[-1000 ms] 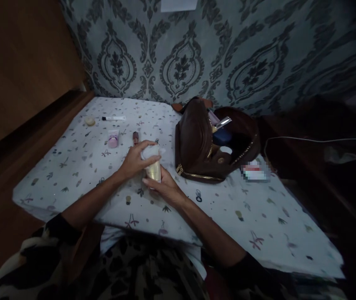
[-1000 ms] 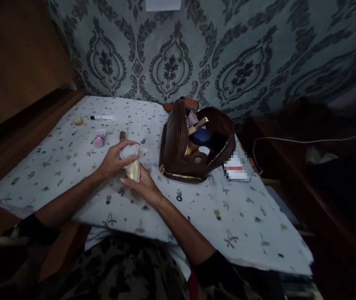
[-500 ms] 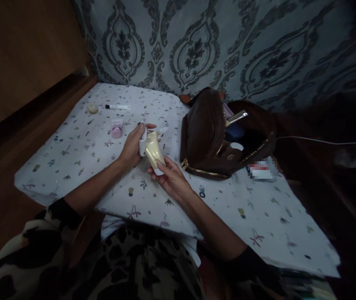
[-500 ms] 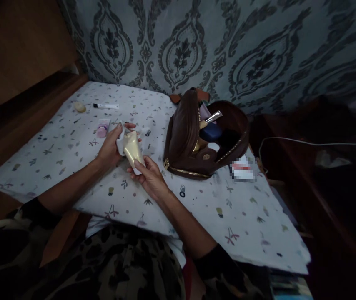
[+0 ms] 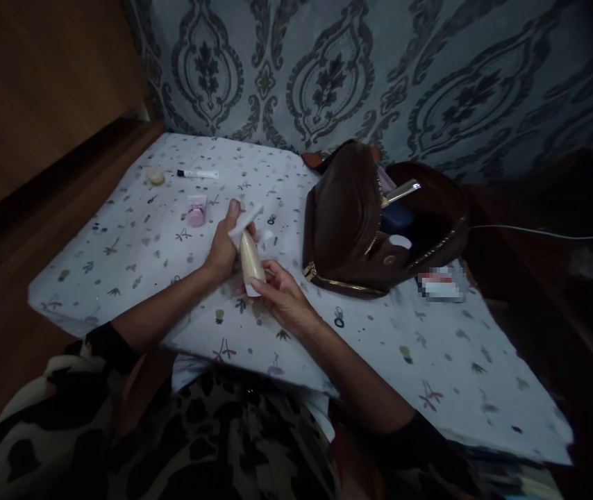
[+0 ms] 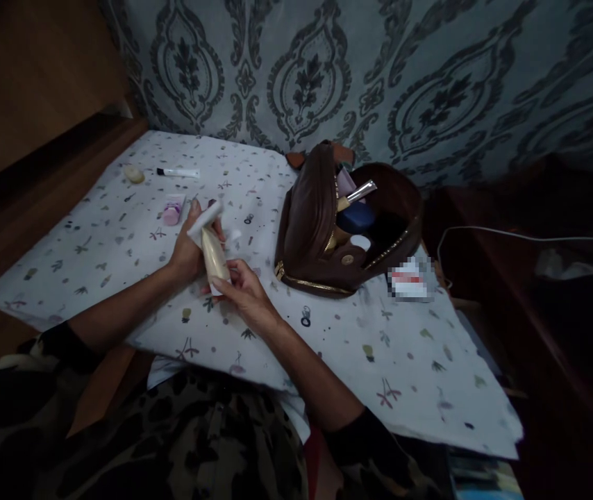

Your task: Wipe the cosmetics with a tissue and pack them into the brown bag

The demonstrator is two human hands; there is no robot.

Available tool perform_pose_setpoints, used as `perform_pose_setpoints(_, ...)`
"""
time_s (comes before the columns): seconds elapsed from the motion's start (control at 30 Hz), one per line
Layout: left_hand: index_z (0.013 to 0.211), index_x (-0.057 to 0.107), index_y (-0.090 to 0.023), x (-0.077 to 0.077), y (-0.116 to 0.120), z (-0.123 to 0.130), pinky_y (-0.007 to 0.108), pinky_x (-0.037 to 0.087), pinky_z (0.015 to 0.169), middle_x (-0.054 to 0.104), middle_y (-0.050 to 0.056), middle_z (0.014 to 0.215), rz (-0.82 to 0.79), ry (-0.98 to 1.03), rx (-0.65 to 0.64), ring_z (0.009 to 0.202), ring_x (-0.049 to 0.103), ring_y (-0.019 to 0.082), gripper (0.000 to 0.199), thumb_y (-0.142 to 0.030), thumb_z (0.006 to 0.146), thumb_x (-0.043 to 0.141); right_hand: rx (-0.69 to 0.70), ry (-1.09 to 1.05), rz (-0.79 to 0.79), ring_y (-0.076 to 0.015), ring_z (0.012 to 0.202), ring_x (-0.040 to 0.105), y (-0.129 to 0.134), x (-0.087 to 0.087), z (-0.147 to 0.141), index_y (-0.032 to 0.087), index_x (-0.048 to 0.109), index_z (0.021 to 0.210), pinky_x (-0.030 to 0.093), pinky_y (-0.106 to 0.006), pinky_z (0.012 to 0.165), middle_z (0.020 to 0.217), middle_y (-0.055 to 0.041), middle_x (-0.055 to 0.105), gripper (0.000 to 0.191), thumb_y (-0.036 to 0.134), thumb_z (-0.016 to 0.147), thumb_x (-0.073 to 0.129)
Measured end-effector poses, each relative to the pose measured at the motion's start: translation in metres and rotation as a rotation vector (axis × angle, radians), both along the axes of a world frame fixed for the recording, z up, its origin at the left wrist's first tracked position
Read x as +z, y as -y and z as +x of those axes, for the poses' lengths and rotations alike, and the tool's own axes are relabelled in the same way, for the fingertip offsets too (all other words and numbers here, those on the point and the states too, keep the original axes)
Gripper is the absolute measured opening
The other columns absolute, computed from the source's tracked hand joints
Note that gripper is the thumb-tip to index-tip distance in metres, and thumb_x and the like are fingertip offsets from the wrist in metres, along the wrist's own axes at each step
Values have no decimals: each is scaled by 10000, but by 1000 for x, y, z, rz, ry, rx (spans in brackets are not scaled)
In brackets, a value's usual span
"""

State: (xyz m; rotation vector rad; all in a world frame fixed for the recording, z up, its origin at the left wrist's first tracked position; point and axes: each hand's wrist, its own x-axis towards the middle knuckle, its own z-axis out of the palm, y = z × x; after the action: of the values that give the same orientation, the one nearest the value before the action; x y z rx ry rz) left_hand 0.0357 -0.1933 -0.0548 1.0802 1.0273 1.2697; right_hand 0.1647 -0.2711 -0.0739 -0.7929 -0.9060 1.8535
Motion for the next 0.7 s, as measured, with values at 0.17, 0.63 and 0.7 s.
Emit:
perform_pose_setpoints(0.17,636,499,-207,-1,-4,-6,263,418,538,462,-20,583,125,-57,74,531,450,122,452,-570,902,541,92,-52,-24,-161,849,695,3,3,1,191,639,982,563,-260,708,908,-28,684,404,431,715,822)
perform_pose_setpoints(0.63,1443,367,-219,-4,15,1,256,517,685,653,81,1100,35,-55,-351,861,661,203,1020,-432,578,866,-144,-87,12,-189,925,653,-5,2,6,203,709,919,573,-295,731,956,-32,712,403,461,646,855)
perform_pose_setpoints(0.7,1386,434,-202,-2,15,1,241,504,693,641,67,1089,83,-88,-275,861,640,185,916,-457,609,846,-93,-67,18,-175,885,653,-5,0,7,190,711,921,558,-279,724,935,-34,711,407,466,655,849)
